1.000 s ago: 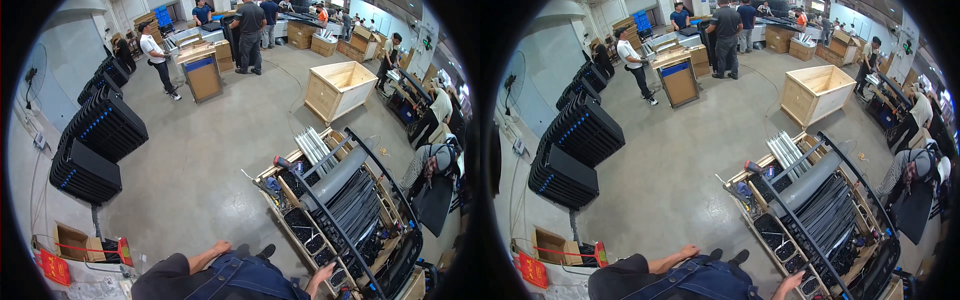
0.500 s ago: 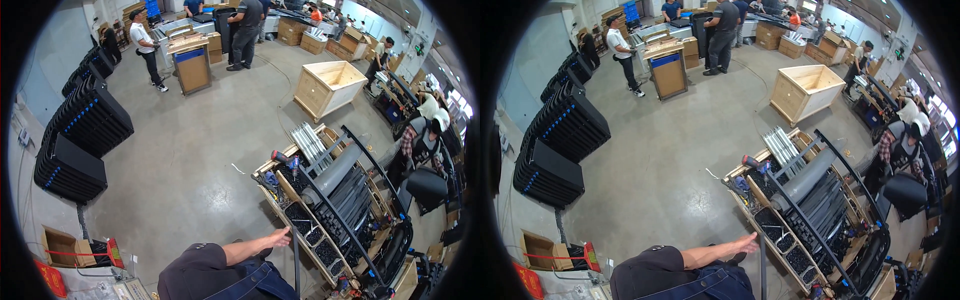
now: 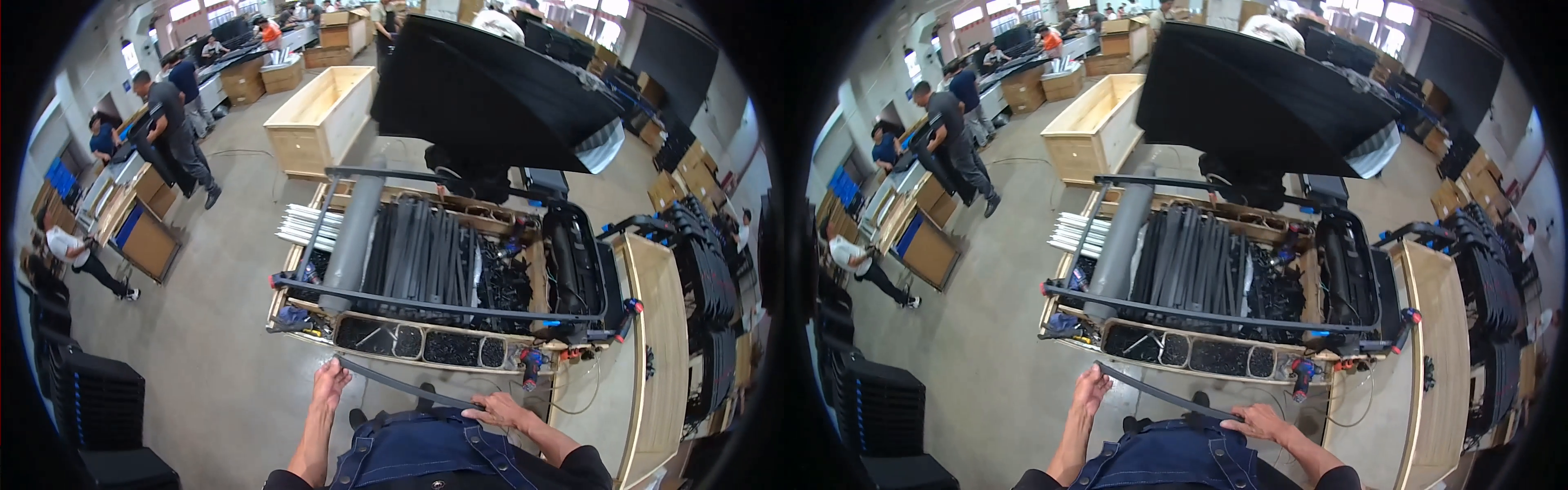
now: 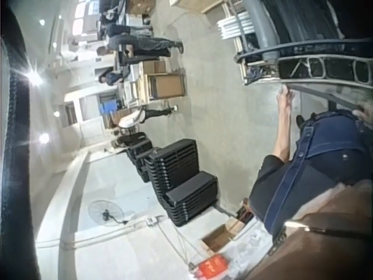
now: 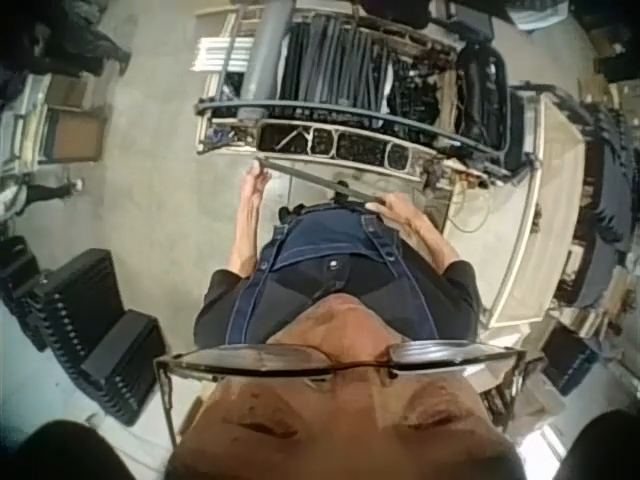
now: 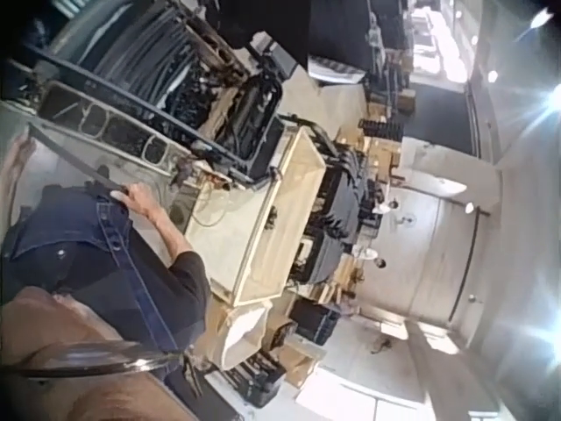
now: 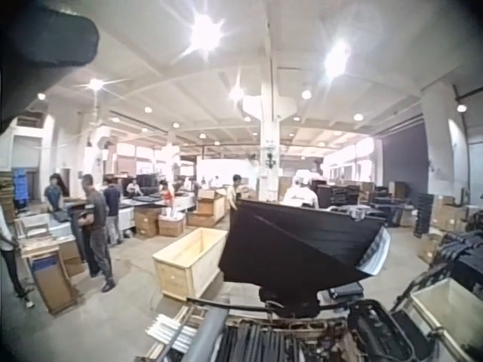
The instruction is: Assembling components of a treadmill including frame, belt, and side panels using power tools.
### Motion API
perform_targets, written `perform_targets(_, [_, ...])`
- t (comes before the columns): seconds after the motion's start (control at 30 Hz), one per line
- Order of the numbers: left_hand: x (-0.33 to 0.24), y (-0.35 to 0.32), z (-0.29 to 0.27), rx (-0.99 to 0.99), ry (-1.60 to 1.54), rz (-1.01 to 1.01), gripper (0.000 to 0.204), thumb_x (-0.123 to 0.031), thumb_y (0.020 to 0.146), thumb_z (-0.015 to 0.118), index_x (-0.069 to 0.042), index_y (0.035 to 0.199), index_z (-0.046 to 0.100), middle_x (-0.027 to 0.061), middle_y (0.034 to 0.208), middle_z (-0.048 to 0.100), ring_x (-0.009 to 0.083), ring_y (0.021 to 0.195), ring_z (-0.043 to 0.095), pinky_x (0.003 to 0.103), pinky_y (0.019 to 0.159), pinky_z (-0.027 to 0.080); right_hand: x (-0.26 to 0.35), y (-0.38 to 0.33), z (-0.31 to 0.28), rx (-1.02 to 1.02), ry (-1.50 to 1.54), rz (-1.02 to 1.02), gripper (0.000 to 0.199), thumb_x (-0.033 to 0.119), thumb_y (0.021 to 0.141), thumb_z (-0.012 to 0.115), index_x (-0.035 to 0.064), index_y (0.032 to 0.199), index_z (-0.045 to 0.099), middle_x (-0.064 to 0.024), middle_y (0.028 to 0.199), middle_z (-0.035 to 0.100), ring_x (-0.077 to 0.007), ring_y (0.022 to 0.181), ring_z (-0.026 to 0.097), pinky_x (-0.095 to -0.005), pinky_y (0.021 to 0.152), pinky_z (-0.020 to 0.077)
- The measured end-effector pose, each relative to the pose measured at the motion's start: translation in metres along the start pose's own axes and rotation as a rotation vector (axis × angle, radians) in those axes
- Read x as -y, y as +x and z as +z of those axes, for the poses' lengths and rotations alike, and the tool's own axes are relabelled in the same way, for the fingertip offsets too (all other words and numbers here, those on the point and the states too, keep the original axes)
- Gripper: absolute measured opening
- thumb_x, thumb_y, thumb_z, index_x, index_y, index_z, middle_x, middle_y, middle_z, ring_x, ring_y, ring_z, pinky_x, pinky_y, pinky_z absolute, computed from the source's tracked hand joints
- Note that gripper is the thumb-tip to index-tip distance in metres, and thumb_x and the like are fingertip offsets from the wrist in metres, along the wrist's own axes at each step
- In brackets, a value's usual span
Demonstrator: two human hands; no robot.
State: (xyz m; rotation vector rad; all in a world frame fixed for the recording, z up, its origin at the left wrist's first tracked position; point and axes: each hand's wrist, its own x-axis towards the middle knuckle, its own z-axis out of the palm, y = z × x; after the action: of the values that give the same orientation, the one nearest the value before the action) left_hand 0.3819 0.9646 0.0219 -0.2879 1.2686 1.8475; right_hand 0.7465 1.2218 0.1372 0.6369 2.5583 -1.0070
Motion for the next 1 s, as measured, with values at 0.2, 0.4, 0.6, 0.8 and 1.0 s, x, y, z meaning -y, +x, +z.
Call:
perform_targets(0.2, [-0.063, -0.034, 0.171, 0.295, 0.111, 0.282, 0.030, -0.024, 0.101, 0.065, -0.003, 0.122, 0.058, 0.0056, 0.100, 0.064, 0.0153, 0.084, 0.064, 0.033, 0.081, 0.055, -0.028, -0.034, -0.041, 0.055, 0.278, 0.071, 0.051, 0.054, 0.096, 0.062, 0.0030, 0.094, 0.064, -0.0194, 0.065, 0.058, -0.0357, 0.064, 0.060, -0.0464, 0.060, 0.0427])
perform_targets(0.4, [-0.084, -0.020, 0.287, 0.293, 0.667, 0.699, 0.050, -0.022, 0.103, 0.058, 0.000, 0.145, 0.041, 0.0118, 0.102, 0.066, 0.0192, 0.091, 0.065, 0.032, 0.081, 0.053, -0.019, -0.040, -0.058, -0.156, 0.772, -0.014, 0.024, 0.027, 0.098, 0.065, 0.0032, 0.095, 0.064, -0.0038, 0.065, 0.057, -0.0092, 0.063, 0.057, -0.0311, 0.056, 0.0438])
perform_targets(0.6, [-0.041, 0.077, 0.285, 0.195, 1.267, 0.928, 0.043, -0.021, 0.100, 0.058, -0.002, 0.138, 0.053, 0.0243, 0.098, 0.068, 0.0410, 0.095, 0.065, 0.049, 0.086, 0.050, 0.010, 0.042, -0.089, -0.445, 0.932, 0.022, 0.048, 0.022, 0.104, 0.051, 0.0044, 0.147, 0.038, -0.0012, 0.064, 0.053, -0.0088, 0.054, 0.050, -0.0267, 0.050, 0.0414])
perform_targets(0.8, [-0.044, 0.119, 0.278, 0.281, 1.448, 1.041, 0.027, -0.019, 0.100, 0.057, -0.002, 0.119, 0.064, 0.0232, 0.093, 0.069, 0.0413, 0.093, 0.064, 0.051, 0.082, 0.050, 0.017, 0.193, -0.140, -0.758, 0.735, 0.064, 0.052, 0.025, 0.103, 0.050, 0.0028, 0.150, 0.042, -0.0074, 0.066, 0.058, -0.0161, 0.060, 0.058, -0.0346, 0.060, 0.0478])
perform_targets(1.0, [-0.045, 0.132, 0.257, 0.288, 1.536, 0.974, 0.026, -0.019, 0.093, 0.066, -0.004, 0.114, 0.068, 0.0223, 0.090, 0.072, 0.0411, 0.091, 0.067, 0.052, 0.081, 0.052, -0.021, 0.292, -0.118, -0.924, 0.557, 0.137, 0.051, 0.024, 0.102, 0.051, 0.0008, 0.147, 0.045, -0.0131, 0.074, 0.061, -0.0164, 0.057, 0.056, -0.0346, 0.058, 0.0480])
